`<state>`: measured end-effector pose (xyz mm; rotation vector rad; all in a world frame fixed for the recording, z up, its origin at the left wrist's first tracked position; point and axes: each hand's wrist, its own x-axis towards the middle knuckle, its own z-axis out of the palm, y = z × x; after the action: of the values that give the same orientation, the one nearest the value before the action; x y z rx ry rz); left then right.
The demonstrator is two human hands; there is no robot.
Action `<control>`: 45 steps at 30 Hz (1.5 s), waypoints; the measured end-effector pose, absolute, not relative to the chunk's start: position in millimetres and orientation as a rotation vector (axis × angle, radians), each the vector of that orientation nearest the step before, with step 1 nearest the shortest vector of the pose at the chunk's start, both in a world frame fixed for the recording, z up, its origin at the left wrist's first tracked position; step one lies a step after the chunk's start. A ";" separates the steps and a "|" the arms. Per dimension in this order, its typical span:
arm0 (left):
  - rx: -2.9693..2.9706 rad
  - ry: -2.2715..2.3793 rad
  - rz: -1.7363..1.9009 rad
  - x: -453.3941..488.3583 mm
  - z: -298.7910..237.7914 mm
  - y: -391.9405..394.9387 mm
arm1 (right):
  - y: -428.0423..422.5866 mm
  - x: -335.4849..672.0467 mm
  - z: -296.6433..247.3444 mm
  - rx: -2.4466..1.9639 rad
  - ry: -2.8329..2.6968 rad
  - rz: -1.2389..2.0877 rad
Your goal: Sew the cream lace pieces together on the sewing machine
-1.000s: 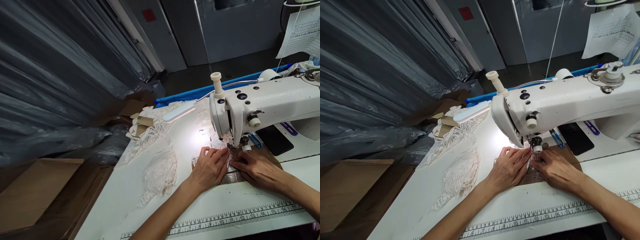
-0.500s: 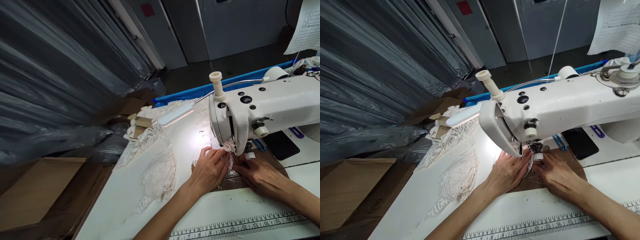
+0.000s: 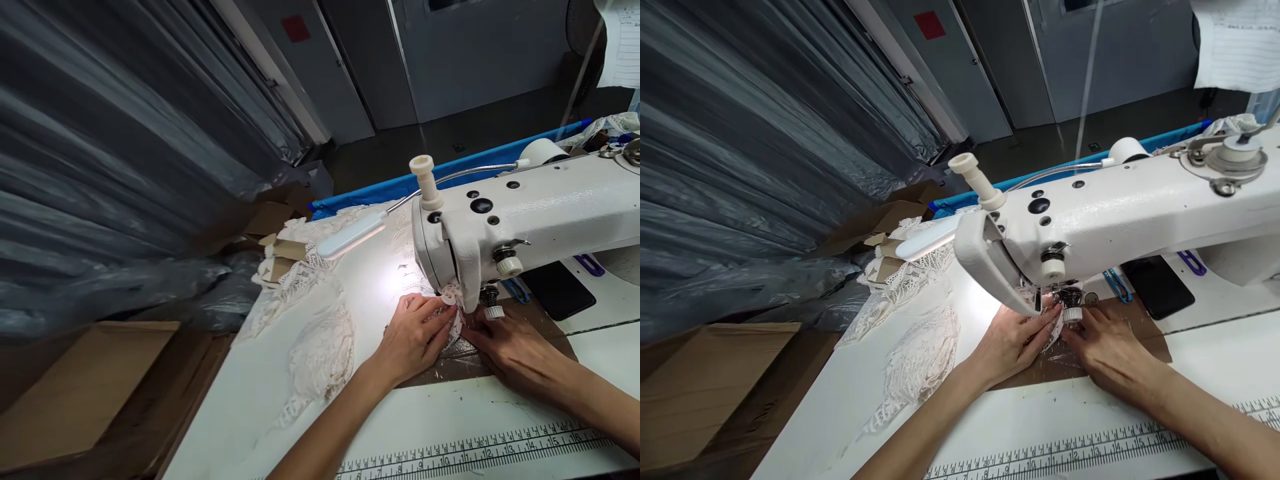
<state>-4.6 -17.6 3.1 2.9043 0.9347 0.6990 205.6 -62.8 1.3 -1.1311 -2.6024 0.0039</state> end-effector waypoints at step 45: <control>2.976 0.907 0.756 -2.9 1.6 -20.0 | -61.5 207.5 -1.6 -1.074 -2.499 0.107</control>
<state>-2.9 -20.0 1.6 2.9759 0.9071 0.7555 207.5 -61.5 -1.6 -1.0740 -2.4992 0.1067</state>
